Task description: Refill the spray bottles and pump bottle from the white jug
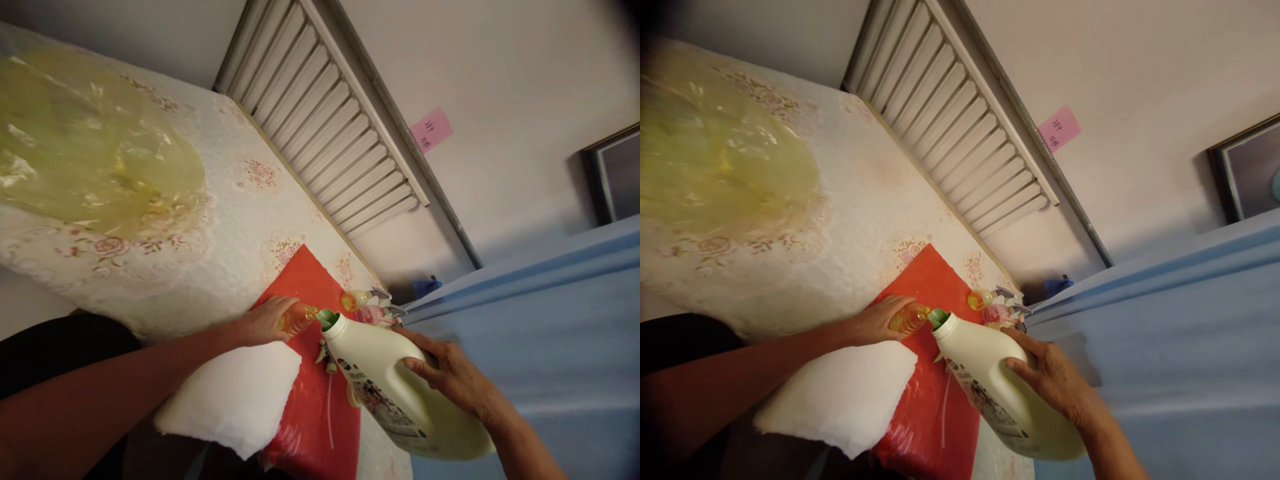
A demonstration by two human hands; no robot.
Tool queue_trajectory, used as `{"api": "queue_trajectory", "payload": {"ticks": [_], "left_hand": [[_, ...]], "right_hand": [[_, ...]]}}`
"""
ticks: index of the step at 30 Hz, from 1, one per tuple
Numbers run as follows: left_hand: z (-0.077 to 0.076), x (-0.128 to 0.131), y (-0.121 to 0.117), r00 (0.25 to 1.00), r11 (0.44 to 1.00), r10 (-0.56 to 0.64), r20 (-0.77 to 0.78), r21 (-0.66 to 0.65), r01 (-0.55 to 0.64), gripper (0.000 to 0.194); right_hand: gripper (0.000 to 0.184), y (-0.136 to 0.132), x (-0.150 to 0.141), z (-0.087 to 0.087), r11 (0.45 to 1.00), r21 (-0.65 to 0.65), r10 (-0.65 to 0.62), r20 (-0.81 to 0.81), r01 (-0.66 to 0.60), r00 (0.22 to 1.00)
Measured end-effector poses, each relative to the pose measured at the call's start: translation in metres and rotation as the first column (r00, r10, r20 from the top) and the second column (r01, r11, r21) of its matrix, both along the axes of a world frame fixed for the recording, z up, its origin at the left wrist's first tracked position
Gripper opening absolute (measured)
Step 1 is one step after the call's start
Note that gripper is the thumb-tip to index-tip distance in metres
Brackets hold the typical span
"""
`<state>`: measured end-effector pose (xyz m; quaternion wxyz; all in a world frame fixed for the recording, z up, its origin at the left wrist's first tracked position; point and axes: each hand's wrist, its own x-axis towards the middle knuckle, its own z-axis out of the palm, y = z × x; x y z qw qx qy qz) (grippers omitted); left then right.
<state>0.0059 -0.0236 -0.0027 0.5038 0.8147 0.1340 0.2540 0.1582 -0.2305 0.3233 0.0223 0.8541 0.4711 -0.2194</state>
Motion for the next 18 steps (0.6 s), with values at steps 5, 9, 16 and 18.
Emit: {"api": "queue_trajectory", "payload": {"ticks": [5, 9, 16, 18], "left_hand": [[0.0039, -0.0015, -0.0008, 1.0, 1.0, 0.011, 0.012, -0.008, -0.011, 0.075], [0.0051, -0.0023, -0.0005, 1.0, 1.0, 0.004, -0.003, -0.009, -0.004, 0.077], [0.0002, -0.0001, -0.0007, 1.0, 1.0, 0.012, 0.007, 0.001, -0.012, 0.077], [-0.0003, 0.0003, -0.0009, 1.0, 1.0, 0.015, 0.008, -0.001, -0.015, 0.078]], "right_hand": [[0.061, -0.0002, -0.0006, 0.0, 1.0, 0.0, 0.006, -0.009, -0.006, 1.0], [0.063, -0.0009, -0.0002, 0.0005, 1.0, 0.002, 0.003, -0.009, -0.003, 1.0], [0.063, -0.001, 0.0023, 0.0006, 1.0, -0.002, 0.017, 0.014, -0.017, 1.0], [0.063, -0.0011, 0.0022, 0.0007, 1.0, -0.008, 0.015, 0.009, -0.015, 1.0]]}}
